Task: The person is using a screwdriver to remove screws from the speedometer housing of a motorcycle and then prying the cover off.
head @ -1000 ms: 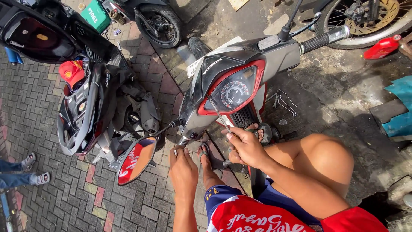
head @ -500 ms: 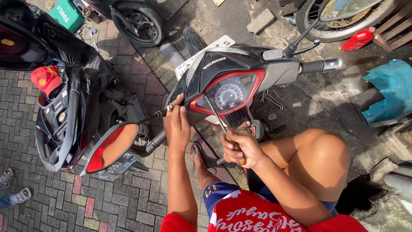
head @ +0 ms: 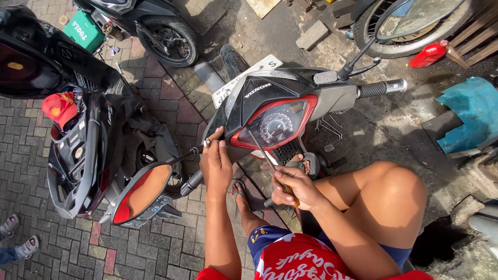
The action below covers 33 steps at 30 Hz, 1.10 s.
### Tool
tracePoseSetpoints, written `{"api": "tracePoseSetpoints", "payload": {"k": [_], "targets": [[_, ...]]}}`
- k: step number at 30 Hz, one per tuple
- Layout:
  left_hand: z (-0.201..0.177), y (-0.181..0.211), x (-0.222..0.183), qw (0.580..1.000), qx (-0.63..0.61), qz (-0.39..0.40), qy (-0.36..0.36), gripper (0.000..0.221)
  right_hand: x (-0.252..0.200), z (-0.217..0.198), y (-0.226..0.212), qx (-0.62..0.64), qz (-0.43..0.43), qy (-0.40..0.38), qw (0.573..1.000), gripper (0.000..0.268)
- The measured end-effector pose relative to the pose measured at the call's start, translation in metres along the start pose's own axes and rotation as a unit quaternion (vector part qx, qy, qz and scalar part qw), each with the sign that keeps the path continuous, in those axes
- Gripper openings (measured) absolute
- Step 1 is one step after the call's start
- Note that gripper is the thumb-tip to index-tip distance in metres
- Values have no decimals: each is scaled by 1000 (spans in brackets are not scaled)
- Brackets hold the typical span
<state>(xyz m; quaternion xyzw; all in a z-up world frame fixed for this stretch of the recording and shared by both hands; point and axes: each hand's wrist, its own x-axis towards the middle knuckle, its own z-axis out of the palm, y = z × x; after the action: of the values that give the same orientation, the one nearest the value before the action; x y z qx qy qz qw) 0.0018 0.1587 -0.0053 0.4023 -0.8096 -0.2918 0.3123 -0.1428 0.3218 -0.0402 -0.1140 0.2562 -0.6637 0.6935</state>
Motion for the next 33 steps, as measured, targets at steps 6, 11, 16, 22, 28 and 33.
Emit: {"api": "tracePoseSetpoints", "payload": {"k": [6, 11, 16, 22, 28, 33], "targets": [[6, -11, 12, 994, 85, 57, 27, 27, -40, -86, 0, -199, -58, 123, 970, 21], [31, -7, 32, 963, 215, 112, 118, 26, -47, -127, -29, -240, -118, 182, 946, 33], [49, -12, 64, 924, 288, 186, 168, 26, -48, -162, -20, -224, -152, 186, 945, 36], [44, -17, 84, 934, 259, 177, 171, 28, -36, -174, 1, -239, -208, 188, 930, 33], [50, -24, 80, 925, 282, 184, 177, 28, -24, -180, -5, -317, -288, 230, 874, 28], [56, -12, 73, 944, 232, 137, 190, 27, -10, -159, -34, -558, -470, 344, 591, 34]]}}
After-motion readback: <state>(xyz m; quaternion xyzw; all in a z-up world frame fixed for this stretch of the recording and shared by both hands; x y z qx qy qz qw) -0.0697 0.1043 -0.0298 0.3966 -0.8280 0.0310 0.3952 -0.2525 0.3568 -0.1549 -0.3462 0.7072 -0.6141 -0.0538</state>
